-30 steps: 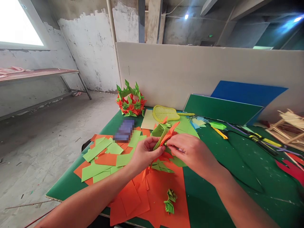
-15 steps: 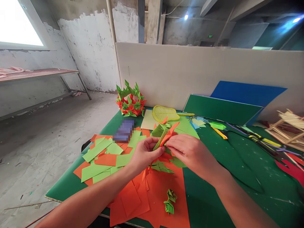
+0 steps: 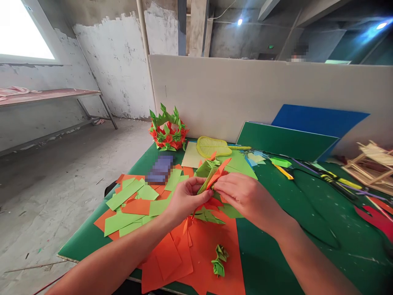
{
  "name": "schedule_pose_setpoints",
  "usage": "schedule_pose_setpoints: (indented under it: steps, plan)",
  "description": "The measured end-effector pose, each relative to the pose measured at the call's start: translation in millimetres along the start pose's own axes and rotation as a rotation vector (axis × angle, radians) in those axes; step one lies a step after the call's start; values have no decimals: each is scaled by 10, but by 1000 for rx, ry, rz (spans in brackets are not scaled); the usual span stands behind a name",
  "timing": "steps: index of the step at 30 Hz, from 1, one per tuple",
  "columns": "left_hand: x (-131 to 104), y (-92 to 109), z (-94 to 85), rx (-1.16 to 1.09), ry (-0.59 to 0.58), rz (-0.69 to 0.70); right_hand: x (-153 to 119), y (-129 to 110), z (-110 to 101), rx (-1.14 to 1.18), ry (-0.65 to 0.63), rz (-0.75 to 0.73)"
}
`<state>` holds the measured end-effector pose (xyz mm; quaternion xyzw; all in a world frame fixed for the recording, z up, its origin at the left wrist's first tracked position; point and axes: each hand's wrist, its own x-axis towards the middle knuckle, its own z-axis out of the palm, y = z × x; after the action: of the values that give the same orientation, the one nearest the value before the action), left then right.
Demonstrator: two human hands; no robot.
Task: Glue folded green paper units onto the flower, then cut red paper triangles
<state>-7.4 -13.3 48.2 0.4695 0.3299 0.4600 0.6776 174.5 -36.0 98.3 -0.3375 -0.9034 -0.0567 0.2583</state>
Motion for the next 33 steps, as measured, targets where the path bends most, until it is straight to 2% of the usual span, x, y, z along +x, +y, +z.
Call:
schedule_pose_setpoints:
  steps: [8,12,16,20,23,25,28,30,33]
  plan:
    - [24,-2,-38,14,-15,-42,2,18,3,-26,-36,-4]
    - [62,11,-58,-8,-38,-22,14,71,49,-24,-4,0]
    - [54,72,-67,-48,-120,4,10,145,-18,7,131,40]
    - [52,123,-106,-131,-224,70,-34,256,-154,8,327,167]
    - [81,123,-142,-114,-294,109,-78,400,-208,-35,368,298]
    - [109,95,-167,-73,-306,120,-115,531,-215,-60,325,394]
    - [160,19,-213,-23,-267,125,-203,771,-193,-127,167,529]
    - [195,-31,-243,5,-190,131,-288,937,-161,-138,-12,638]
    - [229,-54,-260,13,-88,137,-434,1135,-86,-75,-358,790]
